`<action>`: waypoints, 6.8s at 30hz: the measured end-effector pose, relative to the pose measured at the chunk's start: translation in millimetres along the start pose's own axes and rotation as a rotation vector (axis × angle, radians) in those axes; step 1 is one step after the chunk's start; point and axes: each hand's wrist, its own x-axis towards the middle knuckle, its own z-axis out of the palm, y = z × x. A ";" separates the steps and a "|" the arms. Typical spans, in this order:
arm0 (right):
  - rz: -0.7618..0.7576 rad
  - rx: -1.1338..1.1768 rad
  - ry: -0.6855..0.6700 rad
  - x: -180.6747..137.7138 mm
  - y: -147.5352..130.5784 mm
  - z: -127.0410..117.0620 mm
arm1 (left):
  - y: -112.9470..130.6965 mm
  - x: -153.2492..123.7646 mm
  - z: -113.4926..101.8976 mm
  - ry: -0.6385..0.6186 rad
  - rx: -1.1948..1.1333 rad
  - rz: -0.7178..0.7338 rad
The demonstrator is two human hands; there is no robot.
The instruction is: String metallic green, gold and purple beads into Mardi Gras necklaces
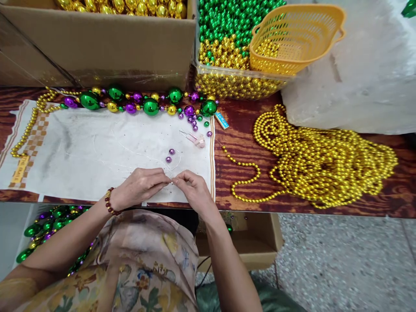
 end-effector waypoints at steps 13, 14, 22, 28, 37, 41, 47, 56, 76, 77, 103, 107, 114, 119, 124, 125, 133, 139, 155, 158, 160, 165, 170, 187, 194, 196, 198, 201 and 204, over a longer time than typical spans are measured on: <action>-0.010 0.021 0.107 4.2 10.6 2.6 | -3.0 5.1 -2.8 -0.050 0.028 0.050; -0.014 0.018 0.117 4.1 10.5 2.2 | -2.8 5.3 -2.8 -0.053 0.020 0.051; -0.019 0.016 0.150 6.8 13.3 0.6 | -2.7 5.3 -2.3 -0.042 -0.071 0.012; 0.016 0.056 0.174 5.2 8.6 -1.6 | -3.8 8.1 -4.2 0.061 -0.238 -0.092; -0.008 0.292 0.228 10.7 4.4 17.1 | -2.4 10.6 1.5 0.249 -0.719 -0.501; -0.019 0.423 0.192 16.3 3.4 37.4 | -1.5 11.6 2.8 0.274 -0.694 -0.462; -0.068 0.473 0.256 23.7 5.0 43.6 | -1.1 11.1 -7.3 0.202 -0.317 -0.240; 0.010 0.481 0.303 22.6 15.4 21.7 | -22.4 12.7 -1.5 0.481 -0.631 -0.685; -0.361 -1.222 0.275 89.6 -12.1 -53.3 | -3.5 33.5 15.6 0.171 -1.566 -0.831; -0.343 -1.294 0.236 96.3 -15.1 -54.2 | -3.4 32.6 15.2 0.174 -1.566 -0.841; -0.155 -0.397 0.428 -57.7 32.0 -89.4 | 13.9 44.5 39.3 -0.122 -1.339 -0.660; -0.058 -0.119 0.455 -101.2 55.1 -64.9 | 26.5 46.8 48.7 -0.182 -1.239 -0.588; 0.150 0.432 0.475 -128.8 79.9 -17.5 | 50.6 49.2 58.1 -0.337 -1.128 -0.417; 0.181 0.550 0.583 -145.0 89.2 -11.8 | 58.8 53.1 71.0 -0.424 -0.923 -0.193; 0.223 0.770 0.641 -154.8 89.1 -6.3 | 65.4 53.5 84.8 -0.438 -0.731 -0.044; 0.239 0.815 0.660 -155.8 88.8 -4.4 | 66.3 53.0 86.8 -0.446 -0.716 -0.028; 0.332 0.977 0.801 -161.2 101.7 4.5 | 69.1 51.1 93.1 -0.489 -0.667 -0.018; 0.166 0.473 0.760 -149.5 98.0 -14.2 | 59.5 43.4 67.2 -0.344 -1.026 -0.348; -0.377 -0.540 0.534 7.7 25.5 -21.4 | 18.7 42.2 29.0 0.458 -1.795 -0.794; -0.383 -0.145 0.457 -0.8 10.5 -8.8 | 22.4 41.1 29.1 0.423 -1.747 -0.740; -0.360 -0.030 0.471 -2.1 3.5 1.6 | 23.8 40.7 28.9 0.419 -1.687 -0.721; -0.311 0.092 0.520 1.3 -0.4 18.4 | 24.7 38.2 31.7 0.455 -1.582 -0.706; -0.256 0.278 0.494 6.3 7.4 20.9 | 27.3 36.7 31.7 0.440 -1.617 -0.706; -0.115 0.430 0.393 12.1 9.2 19.9 | 29.6 30.7 25.8 0.385 -1.647 -0.789; -0.182 0.221 0.332 -0.3 -2.1 7.5 | 27.3 19.3 18.7 0.389 -1.398 -0.819; -0.188 0.190 0.313 -3.2 -6.1 7.9 | 28.9 18.3 18.9 0.371 -1.402 -0.813; -0.194 0.182 0.299 -5.2 -9.0 9.7 | 31.4 18.0 18.9 0.368 -1.408 -0.814; -0.196 0.176 0.291 -7.0 -10.6 13.0 | 33.8 17.4 18.1 0.342 -1.402 -0.824; -0.192 0.184 0.286 -7.8 -11.1 15.9 | 33.4 16.0 17.3 0.304 -1.386 -0.805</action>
